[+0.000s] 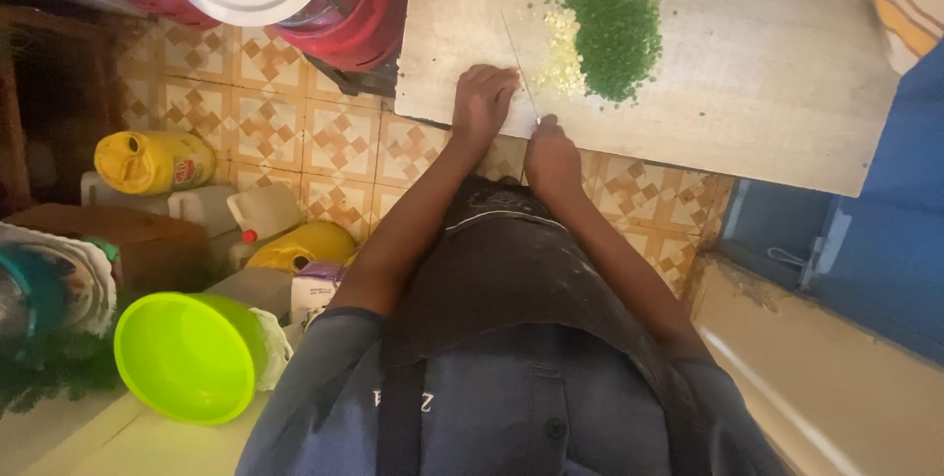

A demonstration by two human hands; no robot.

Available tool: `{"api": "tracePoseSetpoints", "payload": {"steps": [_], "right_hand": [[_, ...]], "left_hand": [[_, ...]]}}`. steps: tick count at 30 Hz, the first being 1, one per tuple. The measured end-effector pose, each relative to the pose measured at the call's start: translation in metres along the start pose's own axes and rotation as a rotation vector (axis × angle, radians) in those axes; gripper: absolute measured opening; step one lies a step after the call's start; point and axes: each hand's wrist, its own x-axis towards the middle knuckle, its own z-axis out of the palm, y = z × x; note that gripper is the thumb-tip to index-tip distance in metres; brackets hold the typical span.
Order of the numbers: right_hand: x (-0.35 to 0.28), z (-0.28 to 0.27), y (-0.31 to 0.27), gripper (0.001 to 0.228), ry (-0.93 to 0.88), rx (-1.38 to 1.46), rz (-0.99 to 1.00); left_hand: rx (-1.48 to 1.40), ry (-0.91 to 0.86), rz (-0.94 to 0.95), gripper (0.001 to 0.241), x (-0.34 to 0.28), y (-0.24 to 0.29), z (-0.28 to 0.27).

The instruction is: Finely mincing green onions on a cutting board using a kitchen knife at a steady pace.

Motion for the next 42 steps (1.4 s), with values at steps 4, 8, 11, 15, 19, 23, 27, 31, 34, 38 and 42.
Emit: {"api": "tracePoseSetpoints", "payload": {"steps": [4, 8, 11, 15, 19, 23, 27, 31, 34, 38, 42], "right_hand": [[0.002, -0.001, -0.007, 0.018, -0.030, -0.016, 0.026], [0.009, -0.008, -0.014, 0.022, -0.045, 0.053, 0.056], [0.021, -0.019, -0.023, 0.026, -0.081, 0.083, 0.086], [0.026, -0.018, -0.022, 0.032, -0.144, 0.119, 0.125], [-0.019, 0.019, 0.012, 0.037, -0.144, 0.000, 0.005], [-0.024, -0.004, 0.019, 0.042, -0.305, 0.069, 0.073], [0.020, 0.025, 0.006, 0.040, -0.077, 0.035, 0.041], [0.008, 0.011, 0.003, 0.043, -0.078, 0.103, 0.062], [-0.023, 0.003, 0.010, 0.032, -0.142, 0.059, -0.056], [-0.005, 0.000, 0.002, 0.034, -0.122, 0.117, 0.144], [0.000, 0.031, 0.017, 0.038, -0.170, 0.144, 0.222]], "left_hand": [[-0.002, 0.011, -0.035, 0.005, 0.001, -0.001, 0.001], [-0.059, 0.019, -0.044, 0.006, 0.003, 0.006, -0.002], [-0.063, 0.016, -0.026, 0.004, 0.009, 0.008, -0.007], [-0.064, -0.004, -0.038, 0.003, 0.009, 0.011, -0.008], [-0.037, 0.018, -0.020, 0.014, 0.003, 0.007, -0.006], [-0.028, -0.005, -0.034, 0.005, 0.011, 0.007, -0.005], [-0.003, 0.001, -0.051, 0.002, 0.008, 0.011, -0.011], [0.023, 0.022, -0.035, 0.005, 0.001, -0.002, 0.001], [0.001, 0.016, -0.016, 0.005, 0.009, 0.009, -0.005], [0.078, 0.011, -0.006, 0.004, -0.001, -0.001, 0.004], [0.136, 0.016, 0.046, 0.001, -0.004, -0.003, 0.005]]}}
